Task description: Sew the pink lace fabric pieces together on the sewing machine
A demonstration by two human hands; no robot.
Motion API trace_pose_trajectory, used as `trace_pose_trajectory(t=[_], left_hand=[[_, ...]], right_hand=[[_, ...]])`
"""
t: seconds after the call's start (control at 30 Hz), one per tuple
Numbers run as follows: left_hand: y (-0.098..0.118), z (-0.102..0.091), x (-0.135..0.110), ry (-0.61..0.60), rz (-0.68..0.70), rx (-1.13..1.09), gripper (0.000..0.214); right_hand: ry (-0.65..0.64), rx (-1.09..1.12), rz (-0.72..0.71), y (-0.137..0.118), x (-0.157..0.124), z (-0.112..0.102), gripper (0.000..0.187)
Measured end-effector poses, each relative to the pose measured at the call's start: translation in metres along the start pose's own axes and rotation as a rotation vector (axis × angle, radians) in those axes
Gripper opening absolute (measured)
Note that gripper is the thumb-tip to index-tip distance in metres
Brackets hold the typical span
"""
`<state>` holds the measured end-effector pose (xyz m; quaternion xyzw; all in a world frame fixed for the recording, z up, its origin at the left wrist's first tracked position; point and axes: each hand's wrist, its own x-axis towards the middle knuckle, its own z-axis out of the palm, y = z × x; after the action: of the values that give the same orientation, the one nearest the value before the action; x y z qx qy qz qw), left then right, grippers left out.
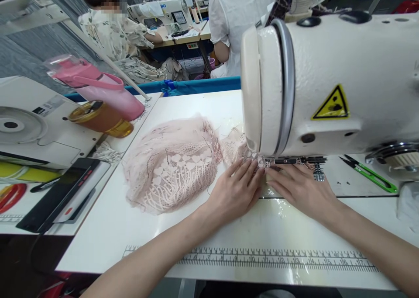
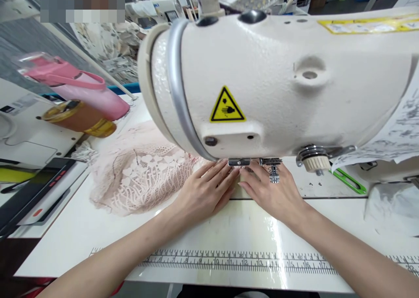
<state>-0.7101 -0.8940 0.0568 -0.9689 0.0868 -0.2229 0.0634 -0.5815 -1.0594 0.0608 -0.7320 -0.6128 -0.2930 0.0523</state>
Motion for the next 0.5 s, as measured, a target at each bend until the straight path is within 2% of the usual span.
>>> trace_pose_trajectory(t=[0.2, 0.5], left_hand=[[0.0020, 0.0015, -0.0002, 0.027, -0.008, 0.023, 0.034], [0.0035, 0.0066, -0.0007, 0.021, -0.035, 0.062, 0.035]], right_hand=[[-0.012, 0.057, -0.003, -0.0003, -0.0004, 0.0004, 0.025], [-0.040, 0.004, -0.013, -0.0025, 0.0010, 0.0009, 0.028]])
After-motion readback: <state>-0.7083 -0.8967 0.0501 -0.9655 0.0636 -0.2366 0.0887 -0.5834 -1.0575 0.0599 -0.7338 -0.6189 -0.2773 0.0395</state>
